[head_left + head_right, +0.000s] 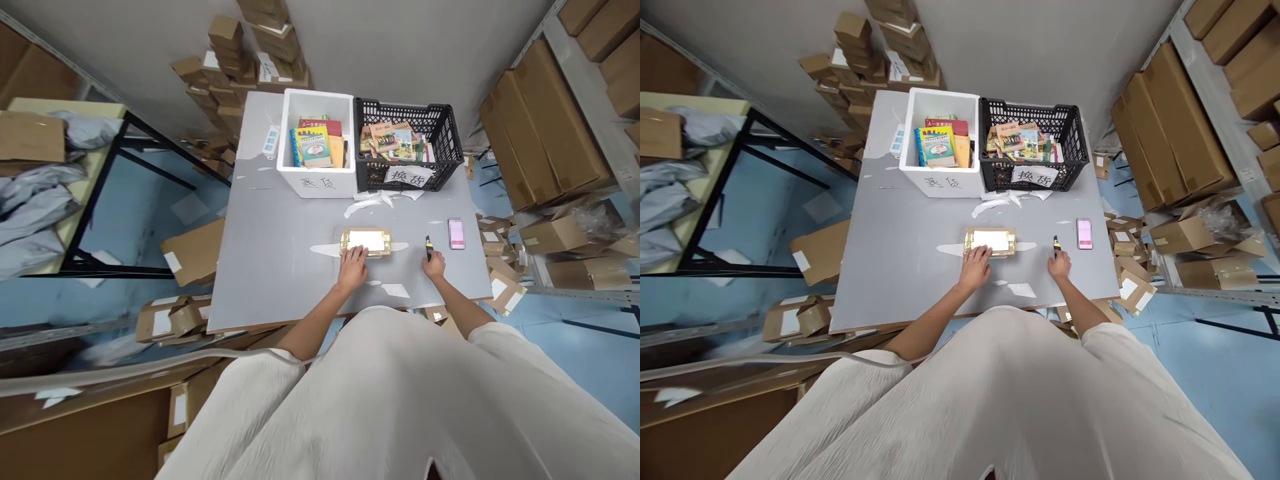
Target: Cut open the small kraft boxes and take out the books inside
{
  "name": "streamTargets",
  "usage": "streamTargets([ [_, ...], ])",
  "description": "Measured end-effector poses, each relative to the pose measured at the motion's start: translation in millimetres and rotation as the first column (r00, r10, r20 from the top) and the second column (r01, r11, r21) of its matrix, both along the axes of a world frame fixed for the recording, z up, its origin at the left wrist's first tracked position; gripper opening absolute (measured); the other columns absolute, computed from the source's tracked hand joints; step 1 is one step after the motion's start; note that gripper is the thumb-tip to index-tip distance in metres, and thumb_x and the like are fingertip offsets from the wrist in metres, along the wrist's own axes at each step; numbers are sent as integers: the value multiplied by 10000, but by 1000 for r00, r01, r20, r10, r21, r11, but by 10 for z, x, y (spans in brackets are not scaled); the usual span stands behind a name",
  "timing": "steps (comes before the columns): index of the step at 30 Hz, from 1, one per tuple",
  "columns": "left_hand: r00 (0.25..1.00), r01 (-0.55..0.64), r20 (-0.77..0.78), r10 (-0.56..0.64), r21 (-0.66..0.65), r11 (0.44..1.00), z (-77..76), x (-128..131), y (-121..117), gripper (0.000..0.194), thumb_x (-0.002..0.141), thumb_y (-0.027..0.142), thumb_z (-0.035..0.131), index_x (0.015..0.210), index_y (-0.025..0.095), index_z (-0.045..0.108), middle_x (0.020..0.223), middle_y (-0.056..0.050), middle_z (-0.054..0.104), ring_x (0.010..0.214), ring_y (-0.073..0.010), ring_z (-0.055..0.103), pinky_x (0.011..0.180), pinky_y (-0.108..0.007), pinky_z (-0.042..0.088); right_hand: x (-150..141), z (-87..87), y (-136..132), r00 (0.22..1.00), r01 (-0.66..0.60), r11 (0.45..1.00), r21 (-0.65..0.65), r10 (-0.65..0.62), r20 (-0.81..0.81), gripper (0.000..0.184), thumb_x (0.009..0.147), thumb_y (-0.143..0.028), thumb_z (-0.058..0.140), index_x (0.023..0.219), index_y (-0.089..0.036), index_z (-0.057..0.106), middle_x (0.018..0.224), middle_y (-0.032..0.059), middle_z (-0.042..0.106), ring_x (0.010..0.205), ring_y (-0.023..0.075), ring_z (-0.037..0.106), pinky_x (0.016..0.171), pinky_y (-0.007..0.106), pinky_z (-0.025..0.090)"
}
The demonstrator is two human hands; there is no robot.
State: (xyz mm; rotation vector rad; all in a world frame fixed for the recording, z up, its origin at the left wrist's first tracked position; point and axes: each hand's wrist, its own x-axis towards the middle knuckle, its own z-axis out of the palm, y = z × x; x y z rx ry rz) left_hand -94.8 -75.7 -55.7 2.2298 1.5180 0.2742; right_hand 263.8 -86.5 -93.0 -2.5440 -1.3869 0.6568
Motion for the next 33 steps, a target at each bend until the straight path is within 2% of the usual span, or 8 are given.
streamTargets([
  [4,1000,-18,-18,18,-19,1000,40,30,-11,794,927,225,622,1715,225,524,1743,-178,538,1636,-425,445,1412,-651,251,255,-99,-30,999,32,995,-95,-33,-14,552,957,-349,712,1489,-210,670,1478,198,639,1380,378,621,1187,542,509],
  [8,999,-25,-39,23,-56,998,76,48,-28,834,904,247,658,1725,245,510,1755,-177,522,1640,-451,429,1395,-672,272,286,-175,2,998,43,983,-179,-51,-37,617,974,-391,734,1542,-198,591,1509,215,621,1406,389,616,1181,546,513],
  [19,996,-31,-86,23,-93,995,80,61,-34,844,906,277,660,1729,205,489,1781,-185,485,1671,-437,389,1403,-647,265,353,-191,41,999,-36,977,-210,29,-36,623,1019,-334,673,1602,-169,524,1557,233,584,1436,385,593,1165,493,514],
  [23,997,-29,-79,22,-96,995,75,57,-24,833,910,264,649,1726,207,493,1780,-184,489,1673,-439,389,1406,-654,262,375,-141,12,995,7,987,-161,-22,-92,654,979,-291,690,1604,-165,546,1551,235,631,1416,377,627,1132,458,541],
  [26,998,-29,-65,23,-91,995,71,64,-22,828,909,249,642,1724,221,496,1781,-178,491,1671,-434,397,1411,-660,248,344,-67,-1,979,94,988,-120,-114,-172,607,930,-296,713,1519,-180,625,1417,188,739,1314,343,704,1087,424,577],
  [28,998,-27,-52,23,-89,996,67,65,-21,823,912,237,630,1724,215,495,1783,-182,489,1672,-430,400,1414,-665,243,297,2,10,947,157,982,-104,-180,-265,476,922,-303,680,1385,-192,695,1227,126,804,1192,302,755,1023,383,607],
  [30,999,-22,-34,19,-86,996,60,59,-18,822,913,225,620,1725,211,491,1785,-181,490,1673,-425,404,1417,-667,237,229,88,45,888,229,970,-86,-244,-391,343,958,-318,591,1253,-196,718,1054,76,803,1037,254,783,900,333,634],
  [33,1000,-5,9,6,-75,997,39,41,-17,817,913,211,610,1722,213,494,1786,-172,497,1673,-415,414,1426,-666,228,93,253,143,782,301,953,-48,-275,-560,300,1030,-356,457,1137,-199,689,924,40,744,822,194,769,693,266,612],
])
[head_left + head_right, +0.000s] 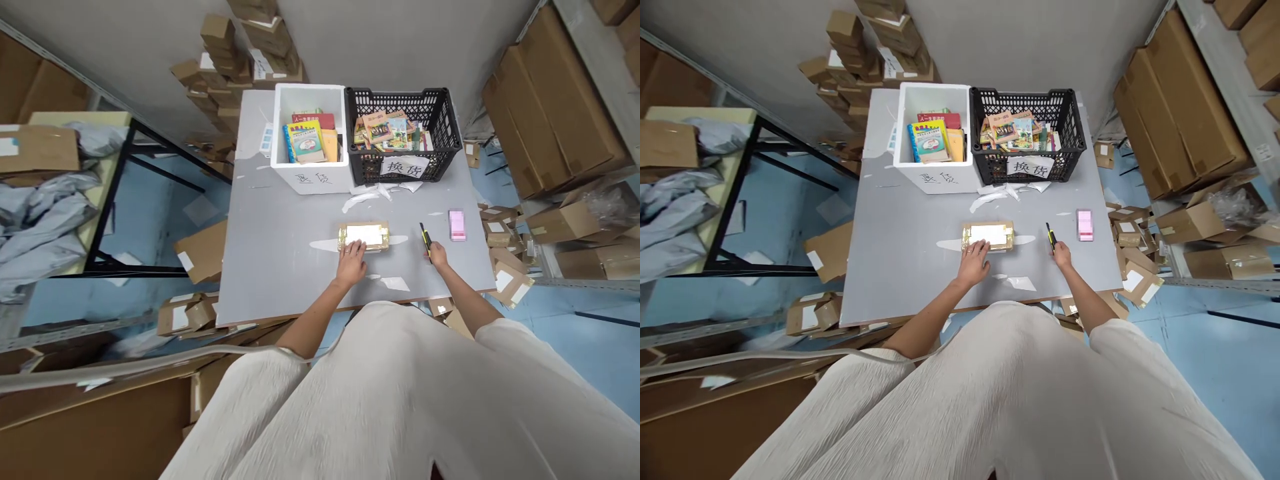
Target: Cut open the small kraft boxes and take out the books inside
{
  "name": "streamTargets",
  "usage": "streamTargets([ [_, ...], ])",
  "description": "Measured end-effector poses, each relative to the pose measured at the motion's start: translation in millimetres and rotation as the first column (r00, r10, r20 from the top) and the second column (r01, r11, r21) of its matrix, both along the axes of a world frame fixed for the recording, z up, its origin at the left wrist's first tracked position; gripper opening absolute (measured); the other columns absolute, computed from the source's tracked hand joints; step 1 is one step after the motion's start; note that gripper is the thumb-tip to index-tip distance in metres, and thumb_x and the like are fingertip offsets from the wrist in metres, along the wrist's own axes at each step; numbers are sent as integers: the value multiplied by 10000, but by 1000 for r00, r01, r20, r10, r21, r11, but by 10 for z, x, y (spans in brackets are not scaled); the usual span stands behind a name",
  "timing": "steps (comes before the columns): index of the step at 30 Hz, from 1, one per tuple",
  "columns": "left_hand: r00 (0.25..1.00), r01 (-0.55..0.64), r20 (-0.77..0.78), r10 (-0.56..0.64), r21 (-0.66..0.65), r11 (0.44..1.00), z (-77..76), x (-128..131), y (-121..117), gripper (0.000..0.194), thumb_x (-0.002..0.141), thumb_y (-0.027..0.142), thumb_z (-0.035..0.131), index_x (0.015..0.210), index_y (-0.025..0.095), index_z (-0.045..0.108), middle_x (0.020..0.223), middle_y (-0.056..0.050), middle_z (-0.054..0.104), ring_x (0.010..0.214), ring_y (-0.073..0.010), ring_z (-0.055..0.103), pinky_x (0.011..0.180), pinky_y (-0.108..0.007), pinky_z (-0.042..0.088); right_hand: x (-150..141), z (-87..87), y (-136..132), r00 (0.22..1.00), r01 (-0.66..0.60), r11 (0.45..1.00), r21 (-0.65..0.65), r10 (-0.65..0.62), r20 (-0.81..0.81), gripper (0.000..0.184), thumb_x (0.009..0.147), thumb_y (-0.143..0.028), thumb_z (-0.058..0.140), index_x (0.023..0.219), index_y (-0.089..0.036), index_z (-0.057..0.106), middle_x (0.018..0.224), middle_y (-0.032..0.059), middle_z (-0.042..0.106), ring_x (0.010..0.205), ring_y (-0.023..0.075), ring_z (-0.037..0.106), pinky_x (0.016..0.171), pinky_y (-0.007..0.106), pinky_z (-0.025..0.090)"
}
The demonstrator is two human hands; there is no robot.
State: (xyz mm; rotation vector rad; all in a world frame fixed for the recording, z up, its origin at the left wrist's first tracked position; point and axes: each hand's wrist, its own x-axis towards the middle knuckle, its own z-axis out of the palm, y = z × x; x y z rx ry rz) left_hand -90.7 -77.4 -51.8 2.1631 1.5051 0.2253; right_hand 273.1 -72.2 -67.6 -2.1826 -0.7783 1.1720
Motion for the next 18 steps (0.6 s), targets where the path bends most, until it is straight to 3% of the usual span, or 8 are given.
streamTargets([
  [3,999,5,52,-5,14,1000,-24,-8,-14,793,922,195,589,1710,204,509,1791,-171,493,1680,-405,412,1428,-662,233,-170,217,131,996,-70,993,92,74,-51,311,1063,-454,472,1061,-213,669,857,18,702,699,164,722,572,229,553],
  [6,995,-2,103,-2,34,999,-33,3,-29,754,934,177,571,1687,197,535,1797,-171,481,1692,-393,402,1433,-652,237,-383,473,254,953,-298,931,211,302,11,364,1053,-555,575,1113,-220,704,902,18,736,677,152,698,561,229,547],
  [9,987,-21,162,12,56,998,-28,1,-25,719,944,165,564,1662,208,561,1771,-170,509,1694,-376,406,1433,-636,259,-649,727,356,846,-533,808,250,518,128,432,1072,-554,606,1323,-228,739,975,23,789,712,166,724,690,283,617],
  [12,978,-75,202,57,82,994,-42,-43,-13,746,937,163,573,1681,206,542,1770,-180,509,1716,-377,374,1435,-641,262,-947,918,456,686,-725,663,186,669,287,419,1116,-505,584,1381,-247,780,1110,47,846,890,219,794,916,363,648],
  [15,975,-90,211,68,98,991,-95,-110,-33,835,924,178,571,1748,141,444,1813,-215,449,1742,-387,333,1444,-649,241,-1224,1010,561,493,-857,506,94,754,435,372,1129,-445,595,1370,-278,823,1306,60,846,1163,286,791,1054,403,610],
  [18,975,-37,222,11,115,993,-166,-163,-88,875,921,188,541,1773,74,376,1846,-237,388,1767,-372,283,1454,-637,227,-1433,1028,663,316,-923,384,-31,800,510,346,1121,-418,621,1355,-297,845,1341,64,838,1233,308,770,1053,397,596],
])
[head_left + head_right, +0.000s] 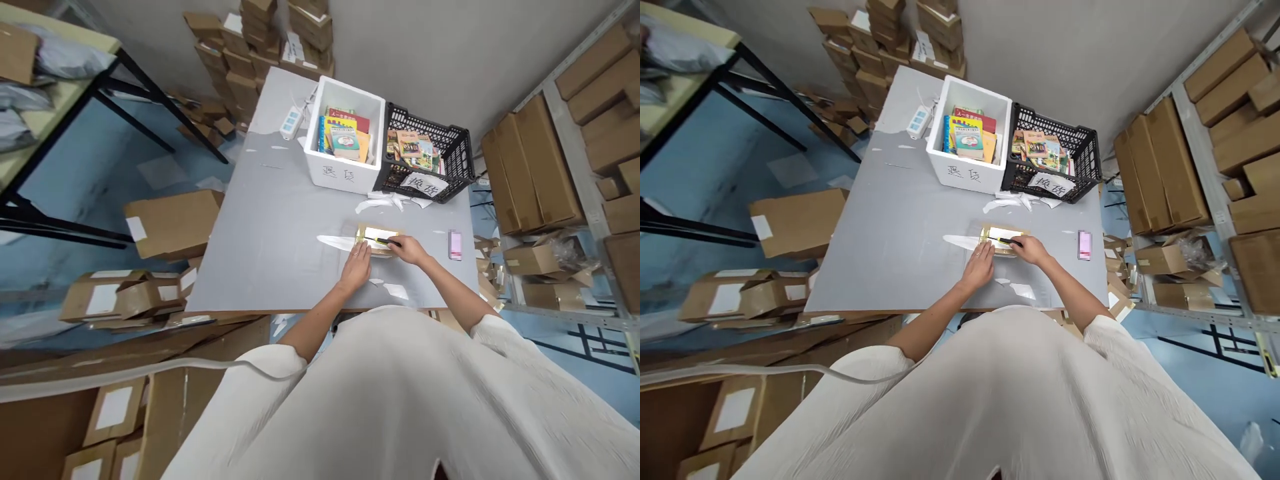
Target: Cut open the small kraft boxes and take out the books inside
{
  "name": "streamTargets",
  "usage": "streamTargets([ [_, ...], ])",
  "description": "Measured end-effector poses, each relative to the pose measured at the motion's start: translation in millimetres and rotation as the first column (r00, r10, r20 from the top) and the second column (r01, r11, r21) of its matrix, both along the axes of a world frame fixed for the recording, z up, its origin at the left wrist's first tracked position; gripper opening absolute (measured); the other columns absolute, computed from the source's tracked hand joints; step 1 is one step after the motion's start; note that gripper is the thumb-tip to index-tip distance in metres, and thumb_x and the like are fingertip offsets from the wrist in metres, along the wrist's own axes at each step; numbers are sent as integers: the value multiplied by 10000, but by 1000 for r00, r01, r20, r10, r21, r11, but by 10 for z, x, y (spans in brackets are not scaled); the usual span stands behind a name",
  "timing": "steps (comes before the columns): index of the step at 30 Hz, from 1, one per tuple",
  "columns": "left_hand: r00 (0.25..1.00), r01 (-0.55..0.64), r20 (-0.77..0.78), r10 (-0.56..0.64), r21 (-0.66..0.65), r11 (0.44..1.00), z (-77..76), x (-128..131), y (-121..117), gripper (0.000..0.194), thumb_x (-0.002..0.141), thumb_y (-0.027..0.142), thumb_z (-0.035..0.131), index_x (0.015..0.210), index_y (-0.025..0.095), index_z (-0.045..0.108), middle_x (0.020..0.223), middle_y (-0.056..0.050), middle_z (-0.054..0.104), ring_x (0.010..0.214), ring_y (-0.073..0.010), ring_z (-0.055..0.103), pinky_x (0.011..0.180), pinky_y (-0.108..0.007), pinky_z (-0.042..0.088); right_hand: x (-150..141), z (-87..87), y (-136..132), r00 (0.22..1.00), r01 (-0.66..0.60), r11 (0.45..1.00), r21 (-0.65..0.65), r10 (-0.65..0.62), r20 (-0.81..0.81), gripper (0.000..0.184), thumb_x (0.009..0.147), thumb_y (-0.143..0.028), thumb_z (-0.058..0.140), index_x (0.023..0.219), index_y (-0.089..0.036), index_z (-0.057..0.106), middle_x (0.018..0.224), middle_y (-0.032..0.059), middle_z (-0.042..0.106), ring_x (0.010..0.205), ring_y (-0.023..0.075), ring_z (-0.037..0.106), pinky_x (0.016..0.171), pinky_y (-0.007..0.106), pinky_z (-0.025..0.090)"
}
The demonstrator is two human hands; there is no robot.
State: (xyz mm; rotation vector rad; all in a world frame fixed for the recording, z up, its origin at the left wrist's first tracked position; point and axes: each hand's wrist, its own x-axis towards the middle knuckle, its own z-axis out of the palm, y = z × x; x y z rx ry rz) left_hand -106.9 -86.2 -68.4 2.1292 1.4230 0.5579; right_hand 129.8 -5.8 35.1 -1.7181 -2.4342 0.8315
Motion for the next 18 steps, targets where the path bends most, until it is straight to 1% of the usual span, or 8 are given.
streamTargets([
  [2,1000,28,5,-28,10,1000,-39,-19,-40,874,917,184,527,1767,53,375,1856,-241,364,1779,-361,253,1458,-627,223,-97,-5,60,996,-49,999,13,48,70,343,1117,-412,632,1358,-298,847,1326,71,837,1226,307,766,1036,384,589],
  [4,999,41,6,-41,15,999,-65,-29,-70,880,908,171,523,1767,53,375,1862,-237,354,1784,-357,238,1459,-631,221,-165,-10,108,991,-81,996,26,78,107,346,1124,-420,629,1360,-294,849,1310,77,837,1217,302,762,1023,372,581],
  [7,999,48,6,-48,21,999,-82,-39,-94,895,898,152,528,1774,60,366,1865,-235,346,1788,-361,223,1455,-653,216,-219,-12,153,987,-109,993,34,104,124,367,1140,-461,609,1362,-296,849,1295,78,839,1195,296,762,1013,360,574],
  [11,998,65,2,-65,25,998,-91,-50,-88,854,912,141,510,1752,42,394,1863,-242,346,1792,-351,202,1458,-628,227,-228,-11,177,984,-120,992,34,115,139,393,1144,-506,609,1370,-290,846,1280,83,843,1194,293,757,1019,350,565],
  [15,997,71,-5,-71,22,997,-106,-57,-66,855,905,146,524,1745,44,401,1863,-246,345,1793,-347,201,1458,-622,230,-221,10,187,977,-135,991,19,130,168,353,1144,-439,617,1373,-293,842,1301,80,836,1187,292,760,993,348,562],
  [18,997,77,-9,-77,24,997,-121,-60,-60,858,897,151,538,1735,22,407,1861,-254,343,1791,-352,208,1461,-604,230,-243,54,192,972,-137,991,7,133,195,337,1139,-408,628,1371,-291,843,1308,83,833,1182,299,764,975,351,561],
])
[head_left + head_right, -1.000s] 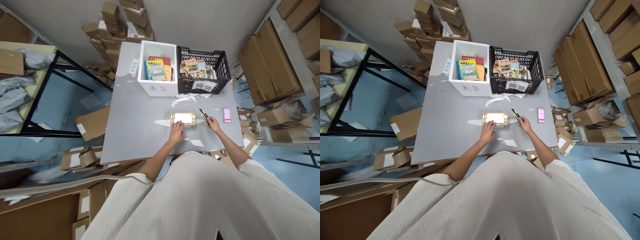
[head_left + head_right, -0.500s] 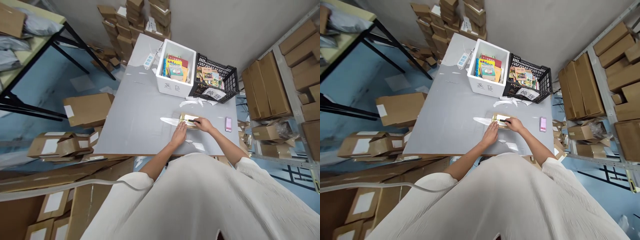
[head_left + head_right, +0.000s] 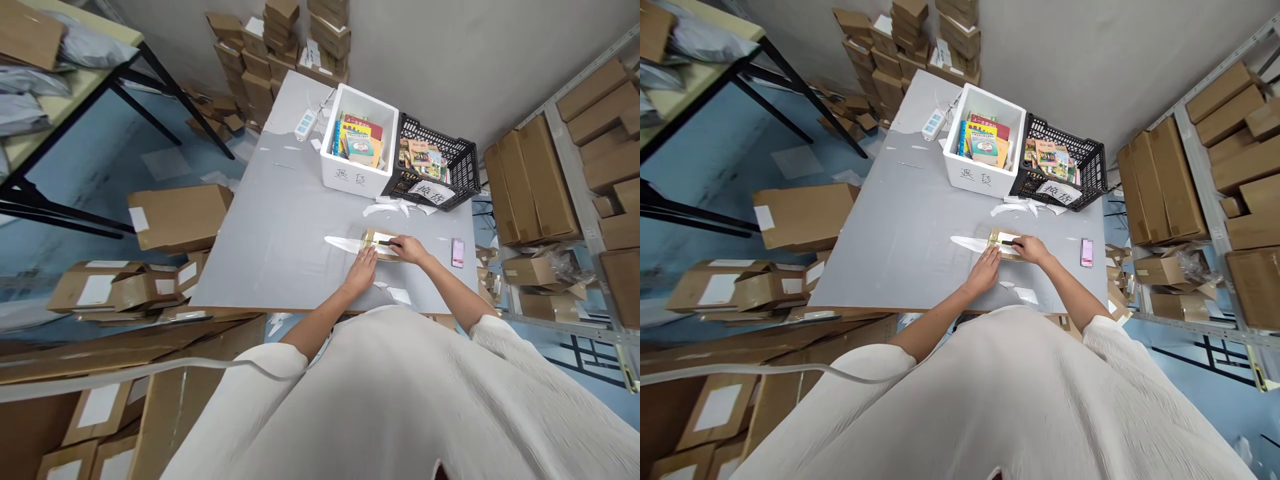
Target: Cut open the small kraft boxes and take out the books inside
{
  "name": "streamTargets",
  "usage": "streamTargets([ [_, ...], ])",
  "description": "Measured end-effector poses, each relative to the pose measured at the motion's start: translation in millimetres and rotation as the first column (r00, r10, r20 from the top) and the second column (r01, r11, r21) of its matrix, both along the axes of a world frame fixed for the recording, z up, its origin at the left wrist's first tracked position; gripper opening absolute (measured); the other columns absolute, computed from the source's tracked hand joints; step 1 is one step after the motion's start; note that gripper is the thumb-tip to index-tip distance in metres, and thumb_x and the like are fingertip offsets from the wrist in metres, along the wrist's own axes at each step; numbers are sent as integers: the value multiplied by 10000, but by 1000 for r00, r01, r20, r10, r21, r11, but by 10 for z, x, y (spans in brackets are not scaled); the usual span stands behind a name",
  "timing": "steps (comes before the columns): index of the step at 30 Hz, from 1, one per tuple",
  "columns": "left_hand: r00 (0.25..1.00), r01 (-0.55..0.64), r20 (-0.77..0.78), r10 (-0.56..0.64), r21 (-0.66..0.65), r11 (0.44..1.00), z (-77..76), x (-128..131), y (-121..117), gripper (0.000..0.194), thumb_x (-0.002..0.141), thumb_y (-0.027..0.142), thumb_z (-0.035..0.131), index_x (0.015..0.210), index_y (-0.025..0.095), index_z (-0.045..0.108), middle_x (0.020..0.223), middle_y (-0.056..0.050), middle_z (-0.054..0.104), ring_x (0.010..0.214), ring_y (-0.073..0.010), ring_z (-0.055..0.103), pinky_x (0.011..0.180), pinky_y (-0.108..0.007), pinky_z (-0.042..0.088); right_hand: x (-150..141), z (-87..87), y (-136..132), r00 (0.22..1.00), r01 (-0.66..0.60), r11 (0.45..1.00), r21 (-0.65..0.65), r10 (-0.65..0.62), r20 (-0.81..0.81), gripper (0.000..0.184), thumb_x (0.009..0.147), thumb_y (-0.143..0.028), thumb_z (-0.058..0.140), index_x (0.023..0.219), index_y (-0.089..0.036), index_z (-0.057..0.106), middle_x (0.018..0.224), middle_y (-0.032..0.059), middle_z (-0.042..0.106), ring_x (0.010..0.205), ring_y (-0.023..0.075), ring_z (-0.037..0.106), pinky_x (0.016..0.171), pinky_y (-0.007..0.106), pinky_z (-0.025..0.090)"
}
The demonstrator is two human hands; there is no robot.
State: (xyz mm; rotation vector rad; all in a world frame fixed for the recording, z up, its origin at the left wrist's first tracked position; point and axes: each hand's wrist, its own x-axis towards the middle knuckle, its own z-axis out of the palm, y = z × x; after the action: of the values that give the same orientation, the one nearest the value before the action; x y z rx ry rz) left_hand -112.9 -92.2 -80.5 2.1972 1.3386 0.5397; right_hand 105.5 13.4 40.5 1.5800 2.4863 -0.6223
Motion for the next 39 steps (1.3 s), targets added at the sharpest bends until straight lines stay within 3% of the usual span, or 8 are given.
streamTargets([
  [12,998,26,-61,-24,31,999,10,-30,-8,895,896,140,541,1766,31,365,1857,-241,361,1787,-359,222,1466,-601,224,-263,390,0,975,-39,996,-86,57,213,384,1176,-391,541,1440,-246,781,1390,114,797,1249,281,732,942,305,512],
  [31,989,19,-150,-12,43,999,97,-46,52,792,935,99,493,1722,37,431,1828,-237,424,1778,-315,264,1459,-524,267,-365,607,-2,943,-4,992,-123,44,329,393,1178,-367,508,1437,-226,769,1409,157,775,1286,310,715,968,337,530],
  [39,988,9,-153,-3,39,999,43,-28,73,805,942,102,496,1741,54,406,1828,-243,419,1773,-317,281,1459,-546,272,-392,630,-27,936,-2,992,-128,47,349,401,1175,-343,487,1436,-216,764,1426,163,768,1298,306,716,988,342,544],
])
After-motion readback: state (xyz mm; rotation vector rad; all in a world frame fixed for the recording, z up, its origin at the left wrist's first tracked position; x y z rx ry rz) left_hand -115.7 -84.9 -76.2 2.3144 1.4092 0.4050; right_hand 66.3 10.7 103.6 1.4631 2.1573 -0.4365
